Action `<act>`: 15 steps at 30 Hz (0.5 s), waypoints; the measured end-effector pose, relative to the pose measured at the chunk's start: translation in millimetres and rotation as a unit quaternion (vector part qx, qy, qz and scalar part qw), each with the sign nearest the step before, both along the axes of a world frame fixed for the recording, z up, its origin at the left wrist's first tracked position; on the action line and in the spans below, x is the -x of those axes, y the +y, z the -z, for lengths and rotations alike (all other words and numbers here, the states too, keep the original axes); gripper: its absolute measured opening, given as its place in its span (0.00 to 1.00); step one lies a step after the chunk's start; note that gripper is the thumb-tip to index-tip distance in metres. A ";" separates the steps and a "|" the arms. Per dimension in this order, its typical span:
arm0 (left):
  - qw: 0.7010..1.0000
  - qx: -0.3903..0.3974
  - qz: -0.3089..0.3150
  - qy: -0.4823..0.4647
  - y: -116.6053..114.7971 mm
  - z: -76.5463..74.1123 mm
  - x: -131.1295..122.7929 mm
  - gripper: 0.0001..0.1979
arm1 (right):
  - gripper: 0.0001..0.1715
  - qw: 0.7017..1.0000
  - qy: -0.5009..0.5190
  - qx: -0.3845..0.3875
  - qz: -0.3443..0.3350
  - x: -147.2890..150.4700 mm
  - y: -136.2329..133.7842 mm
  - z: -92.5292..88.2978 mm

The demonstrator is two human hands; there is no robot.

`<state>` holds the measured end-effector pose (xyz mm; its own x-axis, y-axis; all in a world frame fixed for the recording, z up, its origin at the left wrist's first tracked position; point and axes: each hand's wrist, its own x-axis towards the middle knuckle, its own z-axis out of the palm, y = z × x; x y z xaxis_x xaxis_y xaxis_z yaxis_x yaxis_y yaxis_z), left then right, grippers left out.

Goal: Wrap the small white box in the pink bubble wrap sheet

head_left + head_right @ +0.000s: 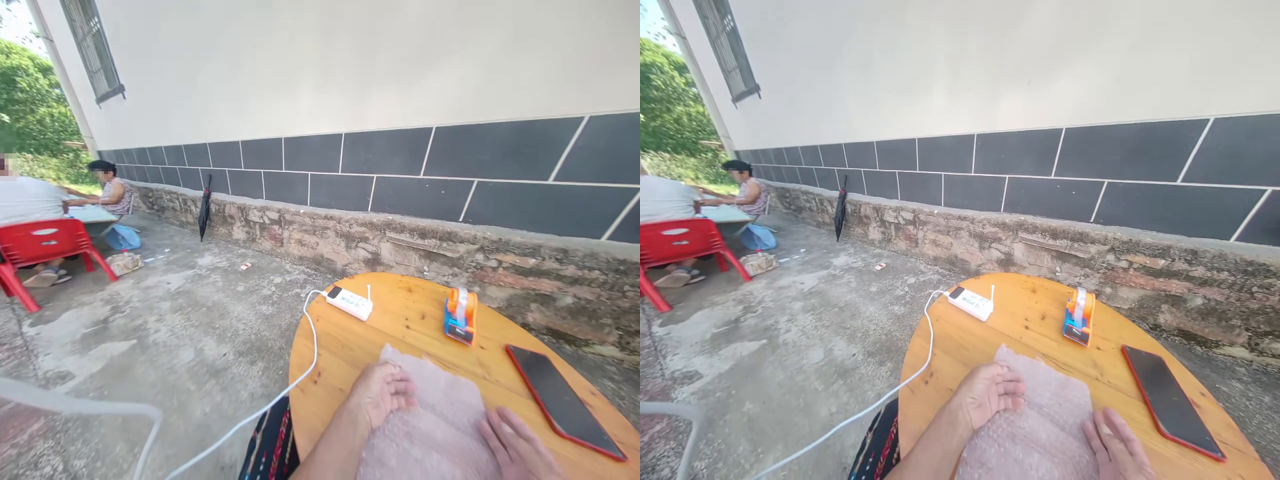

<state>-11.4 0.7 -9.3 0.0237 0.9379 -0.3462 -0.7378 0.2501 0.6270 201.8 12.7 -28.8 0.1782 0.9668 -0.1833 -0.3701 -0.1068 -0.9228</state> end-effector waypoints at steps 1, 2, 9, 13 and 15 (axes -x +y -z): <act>1.000 0.001 0.000 0.001 -0.3 0.6 -0.5 0.07 | 0.28 1.000 -0.011 -0.002 -0.008 8.0 -5.4 -7.7; 1.000 0.003 0.002 0.003 -1.3 1.0 -1.1 0.07 | 0.29 1.000 -0.016 -0.003 -0.011 18.7 -10.7 -16.2; 1.000 0.016 0.017 0.014 -2.1 2.7 -0.6 0.03 | 0.16 0.996 0.061 0.005 -0.072 44.1 0.5 -36.5; 0.999 0.024 0.018 0.020 -1.1 3.2 0.0 0.05 | 0.20 0.998 0.039 -0.024 0.037 21.0 -21.8 -29.8; 0.999 0.022 0.013 0.024 -2.3 3.1 -0.5 0.05 | 0.21 0.998 0.047 -0.032 0.010 28.1 -39.4 -30.4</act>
<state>-10.9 -1.6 -12.4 0.0305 0.9212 -0.3880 -0.7002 0.2967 0.6493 173.8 -26.7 1.6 0.1821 0.9736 -0.1375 -0.4575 -0.0399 -0.8883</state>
